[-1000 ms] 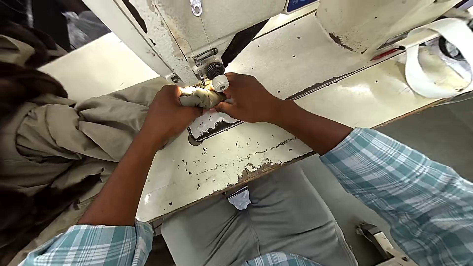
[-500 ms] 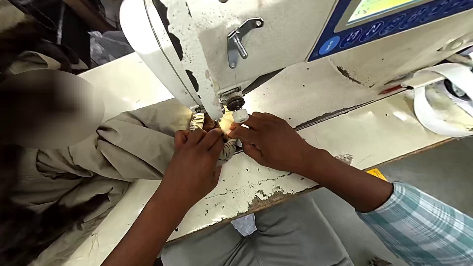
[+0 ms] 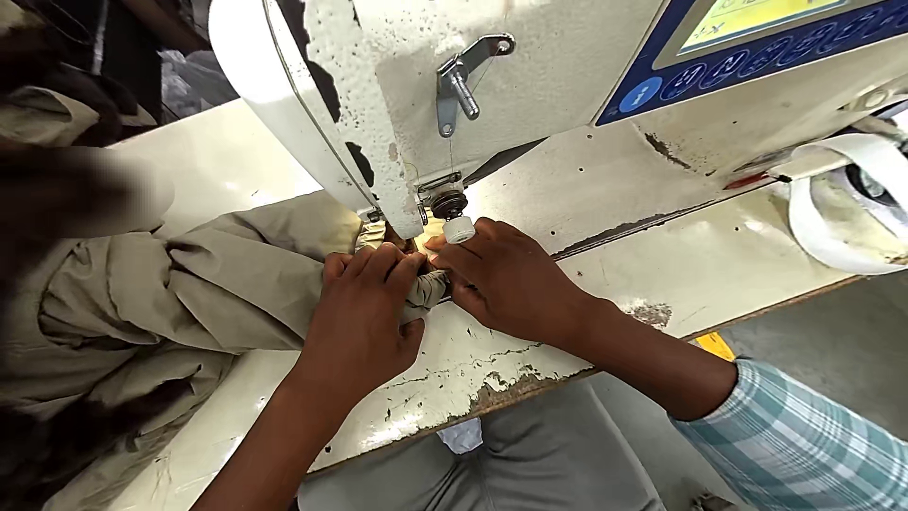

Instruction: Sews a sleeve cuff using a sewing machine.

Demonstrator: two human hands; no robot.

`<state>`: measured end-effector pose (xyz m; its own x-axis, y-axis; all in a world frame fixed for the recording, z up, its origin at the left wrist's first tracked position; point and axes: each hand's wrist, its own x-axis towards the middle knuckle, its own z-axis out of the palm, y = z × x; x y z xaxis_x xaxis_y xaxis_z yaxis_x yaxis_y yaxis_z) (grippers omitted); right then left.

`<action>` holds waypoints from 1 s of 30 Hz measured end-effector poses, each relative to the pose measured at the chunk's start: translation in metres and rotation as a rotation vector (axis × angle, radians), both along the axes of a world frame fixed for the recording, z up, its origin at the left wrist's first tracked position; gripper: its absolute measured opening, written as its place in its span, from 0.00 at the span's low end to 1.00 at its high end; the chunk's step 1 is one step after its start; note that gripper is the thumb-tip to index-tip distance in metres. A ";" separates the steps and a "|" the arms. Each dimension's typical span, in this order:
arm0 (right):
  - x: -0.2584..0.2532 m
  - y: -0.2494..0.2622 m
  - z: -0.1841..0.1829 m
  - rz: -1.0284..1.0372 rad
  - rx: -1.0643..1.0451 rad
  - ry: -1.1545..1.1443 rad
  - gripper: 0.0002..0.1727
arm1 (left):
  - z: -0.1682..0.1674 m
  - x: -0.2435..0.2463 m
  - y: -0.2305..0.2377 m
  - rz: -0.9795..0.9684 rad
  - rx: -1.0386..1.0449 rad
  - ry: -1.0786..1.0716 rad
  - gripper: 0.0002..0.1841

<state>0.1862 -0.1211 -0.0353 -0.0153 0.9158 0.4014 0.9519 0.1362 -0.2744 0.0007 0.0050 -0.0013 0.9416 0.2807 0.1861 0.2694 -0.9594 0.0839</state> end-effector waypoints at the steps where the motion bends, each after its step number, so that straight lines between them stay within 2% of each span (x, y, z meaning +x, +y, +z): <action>1: -0.001 0.000 0.000 -0.005 0.008 -0.001 0.17 | 0.000 0.000 0.000 0.003 -0.005 0.000 0.33; 13: 0.001 0.012 -0.003 -0.054 0.034 0.010 0.18 | -0.002 0.008 0.018 -0.011 0.001 -0.001 0.30; 17: 0.003 0.015 -0.005 -0.061 0.040 0.014 0.18 | -0.003 0.011 0.024 -0.013 0.016 -0.023 0.25; 23: 0.002 0.014 -0.005 -0.038 0.067 0.012 0.18 | -0.007 0.005 0.025 -0.149 0.115 -0.083 0.20; 30: 0.001 0.014 -0.005 -0.064 0.079 -0.032 0.18 | -0.007 0.003 0.022 -0.051 0.064 -0.056 0.27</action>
<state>0.1868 -0.1070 -0.0406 0.0278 0.8807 0.4728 0.9675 0.0952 -0.2342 0.0037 0.0269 -0.0082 0.9419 0.2190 0.2547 0.2171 -0.9755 0.0358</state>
